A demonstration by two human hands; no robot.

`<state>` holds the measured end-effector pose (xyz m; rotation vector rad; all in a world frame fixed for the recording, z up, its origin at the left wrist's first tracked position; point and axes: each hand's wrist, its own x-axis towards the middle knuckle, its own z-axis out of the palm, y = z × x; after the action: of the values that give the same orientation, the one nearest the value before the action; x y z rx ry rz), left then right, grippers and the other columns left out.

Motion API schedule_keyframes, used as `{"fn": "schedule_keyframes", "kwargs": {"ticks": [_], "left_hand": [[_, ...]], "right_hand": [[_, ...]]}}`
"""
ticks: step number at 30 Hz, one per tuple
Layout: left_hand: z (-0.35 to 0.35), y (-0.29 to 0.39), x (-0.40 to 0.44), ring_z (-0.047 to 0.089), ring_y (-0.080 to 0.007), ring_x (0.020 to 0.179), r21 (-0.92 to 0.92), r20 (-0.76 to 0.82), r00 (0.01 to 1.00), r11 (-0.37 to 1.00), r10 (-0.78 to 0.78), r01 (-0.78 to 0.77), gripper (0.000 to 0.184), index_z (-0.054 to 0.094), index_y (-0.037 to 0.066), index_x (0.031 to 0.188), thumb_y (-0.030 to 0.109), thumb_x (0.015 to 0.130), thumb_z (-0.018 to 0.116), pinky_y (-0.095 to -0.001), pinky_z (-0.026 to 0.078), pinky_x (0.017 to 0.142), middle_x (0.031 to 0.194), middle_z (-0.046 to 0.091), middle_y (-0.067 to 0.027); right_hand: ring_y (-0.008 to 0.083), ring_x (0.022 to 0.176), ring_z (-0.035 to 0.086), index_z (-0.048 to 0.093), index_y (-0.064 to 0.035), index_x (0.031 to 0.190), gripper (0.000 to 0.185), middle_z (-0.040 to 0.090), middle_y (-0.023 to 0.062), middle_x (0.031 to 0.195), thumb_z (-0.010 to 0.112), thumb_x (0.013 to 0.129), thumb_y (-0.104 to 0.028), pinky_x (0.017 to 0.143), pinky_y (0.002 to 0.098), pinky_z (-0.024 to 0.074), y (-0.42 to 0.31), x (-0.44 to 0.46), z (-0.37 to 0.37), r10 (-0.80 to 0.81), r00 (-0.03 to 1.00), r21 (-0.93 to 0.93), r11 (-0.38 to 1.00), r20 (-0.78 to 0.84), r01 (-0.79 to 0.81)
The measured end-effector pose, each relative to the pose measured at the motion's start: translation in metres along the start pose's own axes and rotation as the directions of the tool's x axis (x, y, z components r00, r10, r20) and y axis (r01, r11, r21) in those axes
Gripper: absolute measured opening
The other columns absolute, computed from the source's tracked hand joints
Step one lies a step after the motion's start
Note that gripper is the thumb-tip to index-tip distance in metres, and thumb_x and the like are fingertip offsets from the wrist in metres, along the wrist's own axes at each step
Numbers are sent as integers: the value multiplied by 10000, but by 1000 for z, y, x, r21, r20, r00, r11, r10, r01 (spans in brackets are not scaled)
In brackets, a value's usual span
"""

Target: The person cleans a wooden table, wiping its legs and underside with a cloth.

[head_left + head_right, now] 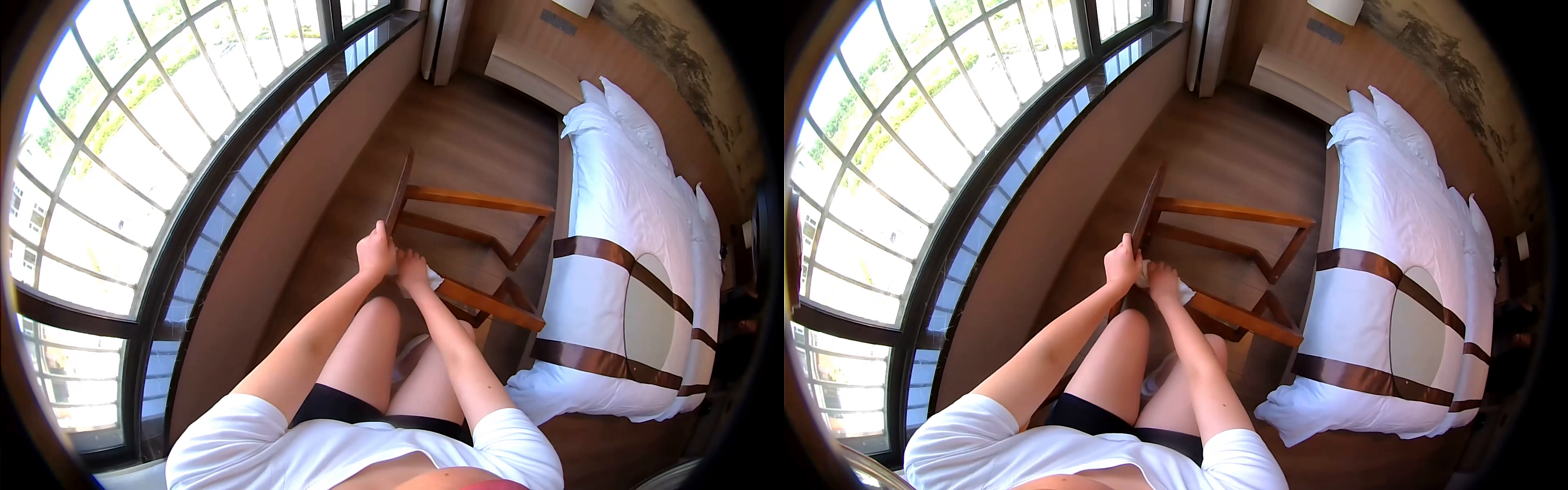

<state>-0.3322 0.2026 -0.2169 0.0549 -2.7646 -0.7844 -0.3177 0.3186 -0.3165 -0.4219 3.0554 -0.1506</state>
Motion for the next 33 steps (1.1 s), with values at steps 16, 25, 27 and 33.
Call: {"fn": "schedule_keyframes", "kwargs": {"ticks": [16, 25, 27, 33], "left_hand": [[-3, -1, 0, 642, -369, 642, 6, -8, 1000, 1000, 3, -3, 241, 477, 21, 956, 118, 796, 630, -469, 511, 573, 741, 644, -177], [-3, 1, 1, 636, -376, 634, -15, -25, 1000, 1000, 11, -11, 212, 459, 30, 908, 100, 788, 620, -476, 506, 567, 732, 638, -176], [-4, 2, 1, 638, -373, 641, -17, -20, 1000, 1000, 8, -8, 211, 461, 28, 918, 98, 790, 613, -474, 508, 570, 736, 641, -174], [-5, 2, 4, 643, -368, 653, 9, 3, 1000, 1000, -10, 10, 224, 465, 23, 939, 101, 791, 613, -469, 511, 577, 748, 646, -177]], "right_hand": [[265, 982, 591, 538, -114, 1115, 657, 586, 92, 980, 860, 552, -224, 868, 398, 434, 161, -131, -40, 24, 999, 17, 1000, -31, -23], [307, 848, 632, 572, -116, 929, 533, 624, 99, 848, 856, 517, -302, 771, 429, 482, 166, -127, -36, 181, 981, 46, 983, -68, -179], [308, 824, 652, 614, -105, 886, 490, 660, 114, 831, 844, 517, -330, 747, 423, 509, 169, -119, -38, 169, 984, 89, 981, 51, -173], [329, 835, 667, 689, -77, 799, 475, 696, 150, 857, 815, 493, -417, 745, 428, 533, 171, -91, -38, 117, 922, 26, 990, 370, -136]]}}
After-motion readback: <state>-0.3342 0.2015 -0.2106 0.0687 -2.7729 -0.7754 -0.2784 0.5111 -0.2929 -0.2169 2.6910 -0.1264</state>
